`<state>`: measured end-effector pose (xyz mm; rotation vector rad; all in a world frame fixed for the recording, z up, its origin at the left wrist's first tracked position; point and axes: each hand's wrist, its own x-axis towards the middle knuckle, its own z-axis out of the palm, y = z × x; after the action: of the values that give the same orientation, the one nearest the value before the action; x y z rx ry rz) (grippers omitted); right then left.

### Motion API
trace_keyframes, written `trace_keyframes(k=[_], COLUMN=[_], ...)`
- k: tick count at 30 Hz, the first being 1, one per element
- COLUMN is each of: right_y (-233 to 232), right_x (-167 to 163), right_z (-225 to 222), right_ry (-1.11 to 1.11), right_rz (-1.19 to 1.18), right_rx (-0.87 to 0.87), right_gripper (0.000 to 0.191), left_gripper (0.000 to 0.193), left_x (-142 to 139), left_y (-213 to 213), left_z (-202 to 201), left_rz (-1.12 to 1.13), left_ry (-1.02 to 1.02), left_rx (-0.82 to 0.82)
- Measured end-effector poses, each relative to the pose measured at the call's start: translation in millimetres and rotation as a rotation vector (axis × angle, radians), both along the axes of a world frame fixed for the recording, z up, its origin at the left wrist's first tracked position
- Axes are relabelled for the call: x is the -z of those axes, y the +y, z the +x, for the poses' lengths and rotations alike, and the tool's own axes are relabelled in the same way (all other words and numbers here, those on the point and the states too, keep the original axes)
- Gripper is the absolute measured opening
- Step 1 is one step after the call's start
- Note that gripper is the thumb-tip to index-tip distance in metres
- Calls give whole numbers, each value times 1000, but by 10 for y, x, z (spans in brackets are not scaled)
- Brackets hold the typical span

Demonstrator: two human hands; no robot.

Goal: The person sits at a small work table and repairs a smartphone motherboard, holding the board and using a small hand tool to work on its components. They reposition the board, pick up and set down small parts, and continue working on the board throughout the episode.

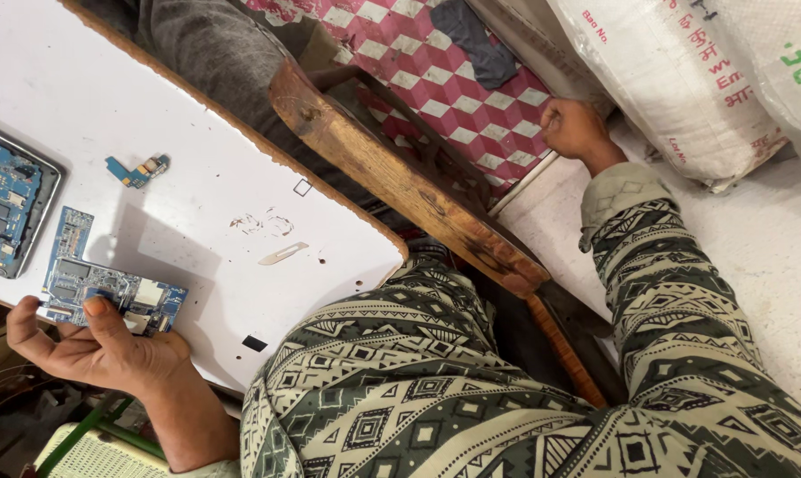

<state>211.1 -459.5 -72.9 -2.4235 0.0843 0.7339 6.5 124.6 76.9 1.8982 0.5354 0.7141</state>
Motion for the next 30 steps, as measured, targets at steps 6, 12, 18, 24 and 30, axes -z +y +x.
trace_keyframes(k=[6, 12, 18, 24, 30], right_y=[-171, -330, -418, -387, -510], right_x=[99, 113, 122, 138, 155], right_z=[-304, -366, -332, -306, -379], right_ry=[75, 112, 121, 109, 94], right_rz=[-87, -104, -143, -201, -314], right_rx=[47, 136, 189, 187, 211], right_gripper=[7, 8, 21, 26, 10], left_gripper=[52, 49, 46, 53, 64], left_x=[-36, -87, -142, -88, 32], left_y=[12, -68, -109, -36, 93], left_z=[-19, -18, 22, -13, -92], left_rz=[1, 42, 108, 174, 143], left_ry=[47, 47, 57, 102, 82], left_rx=[53, 93, 168, 118, 89])
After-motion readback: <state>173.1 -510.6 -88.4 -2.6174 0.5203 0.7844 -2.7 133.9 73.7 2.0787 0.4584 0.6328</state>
